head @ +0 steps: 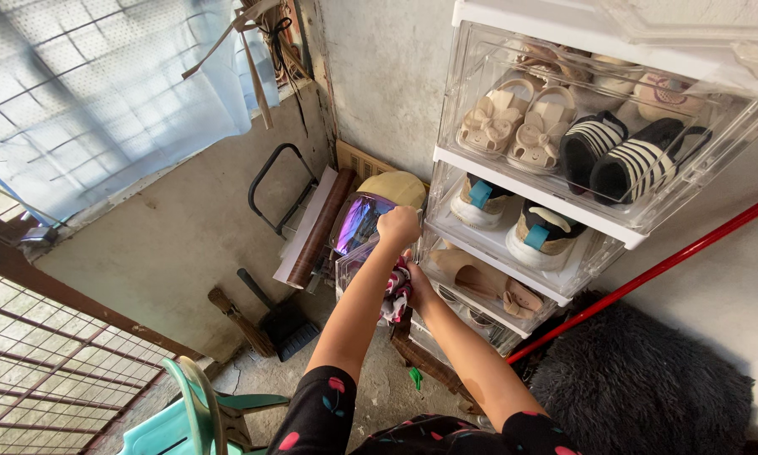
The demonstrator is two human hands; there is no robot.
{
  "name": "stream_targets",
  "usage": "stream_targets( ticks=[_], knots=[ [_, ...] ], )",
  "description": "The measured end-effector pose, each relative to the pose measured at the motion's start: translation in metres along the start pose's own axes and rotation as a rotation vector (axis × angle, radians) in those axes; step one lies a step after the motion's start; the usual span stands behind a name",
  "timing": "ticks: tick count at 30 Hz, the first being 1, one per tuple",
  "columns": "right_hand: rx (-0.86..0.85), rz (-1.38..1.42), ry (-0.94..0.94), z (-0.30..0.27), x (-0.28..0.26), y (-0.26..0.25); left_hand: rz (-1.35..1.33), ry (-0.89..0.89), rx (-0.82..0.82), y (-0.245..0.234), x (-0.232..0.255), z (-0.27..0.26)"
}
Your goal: The person wipes the exterior of a sneaker and a shoe rack using a cloth, then places the sneaker into a drawer. The person also wipes the clear plastic drawer fronts and the top of the shoe rack.
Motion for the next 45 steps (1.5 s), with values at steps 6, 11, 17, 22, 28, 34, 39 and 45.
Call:
stream_targets(
  ticks=[6,11,17,22,28,34,39,45],
  knots=[
    [0.133,0.07,0.045,0.012,-0.007,0.009,-0.227,-0.084,0.145,-0.004,-0.023,0.005],
    [0.01,-0.001,0.075,0.03,-0.008,0.022,-0.291,-0.042,0.148,-0.019,-0.052,-0.002],
    [-0.076,-0.623,-0.041,0.011,-0.025,0.011,-0.57,-0.037,0.16,-0.069,-0.116,-0.058],
    [-0.255,-1.383,-0.933,-0.064,-0.097,0.108,-0.752,-0.049,0.26,-0.123,-0.13,-0.146],
    [-0.361,-1.289,-0.974,-0.105,-0.128,0.171,-0.892,0.057,0.301,-0.146,-0.11,-0.223],
    [-0.276,-1.088,-0.677,-0.095,-0.133,0.151,-0.485,0.363,0.758,-0.156,-0.083,-0.281],
    [-0.136,-0.788,-0.516,-0.095,-0.122,0.139,-0.081,0.497,0.94,-0.153,-0.063,-0.323],
    [-0.129,-0.834,-0.613,-0.099,-0.137,0.149,0.074,0.572,1.079,-0.155,-0.039,-0.356]
  ],
)
Point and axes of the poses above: each hand's wrist, its own z-axis towards the middle knuckle, its own y-axis out of the palm, x = y × z, the point moved 7 cm from there along z, towards the middle knuckle, and after that the axes turned 12 degrees about -y, right-handed, at the moved point
